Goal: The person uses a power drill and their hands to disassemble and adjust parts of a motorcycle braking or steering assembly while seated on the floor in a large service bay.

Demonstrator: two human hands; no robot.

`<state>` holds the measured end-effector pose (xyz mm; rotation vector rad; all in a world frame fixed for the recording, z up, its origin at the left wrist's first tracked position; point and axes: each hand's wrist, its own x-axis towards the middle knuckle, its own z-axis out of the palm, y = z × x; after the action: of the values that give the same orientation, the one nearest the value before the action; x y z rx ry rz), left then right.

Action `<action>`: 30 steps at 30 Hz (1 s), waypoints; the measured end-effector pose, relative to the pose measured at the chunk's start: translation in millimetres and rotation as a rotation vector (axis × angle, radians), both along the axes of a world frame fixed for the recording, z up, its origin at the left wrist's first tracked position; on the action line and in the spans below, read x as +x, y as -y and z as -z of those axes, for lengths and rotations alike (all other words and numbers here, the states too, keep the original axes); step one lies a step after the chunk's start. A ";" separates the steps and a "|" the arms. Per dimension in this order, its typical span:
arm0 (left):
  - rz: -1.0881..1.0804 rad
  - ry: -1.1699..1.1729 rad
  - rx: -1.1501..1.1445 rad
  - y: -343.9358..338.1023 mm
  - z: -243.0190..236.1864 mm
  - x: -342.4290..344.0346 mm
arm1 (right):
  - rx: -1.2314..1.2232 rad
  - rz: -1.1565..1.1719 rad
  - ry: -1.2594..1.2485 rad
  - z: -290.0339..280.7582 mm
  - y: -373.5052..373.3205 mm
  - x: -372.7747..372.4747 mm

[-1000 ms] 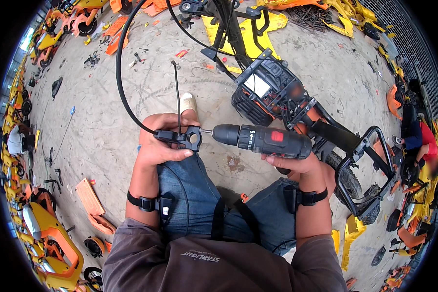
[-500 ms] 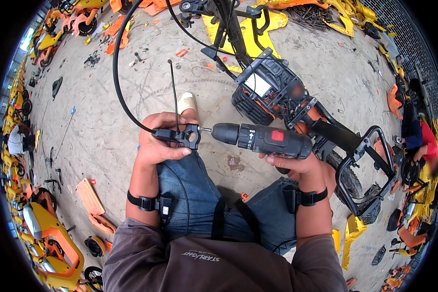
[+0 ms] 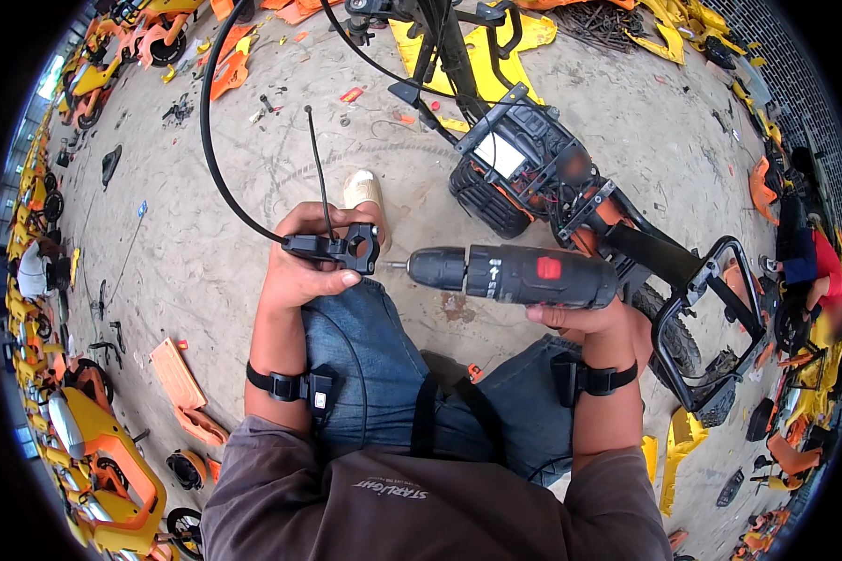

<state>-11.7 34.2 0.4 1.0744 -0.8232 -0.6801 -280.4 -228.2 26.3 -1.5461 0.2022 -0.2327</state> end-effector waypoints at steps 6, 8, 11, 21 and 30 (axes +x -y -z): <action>0.013 0.068 0.007 -0.3 3.0 3.2 | -0.176 -0.116 0.128 -3.0 1.3 8.7; 0.016 0.047 -0.011 1.2 1.5 1.0 | -0.132 -0.090 0.106 -4.6 -0.2 8.3; 0.004 0.119 0.093 -5.8 5.6 6.7 | -0.078 -0.048 0.073 -6.3 -3.5 5.3; -0.012 0.021 0.012 0.5 1.3 -0.8 | -0.054 -0.041 -0.029 4.0 -2.0 3.2; 0.035 0.036 -0.006 0.5 0.3 0.9 | -0.049 -0.044 0.025 -5.9 -6.4 7.1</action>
<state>-10.8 33.7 0.1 1.0715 -0.8765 -0.6883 -273.3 -221.8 32.2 -1.5940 0.1436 -0.2235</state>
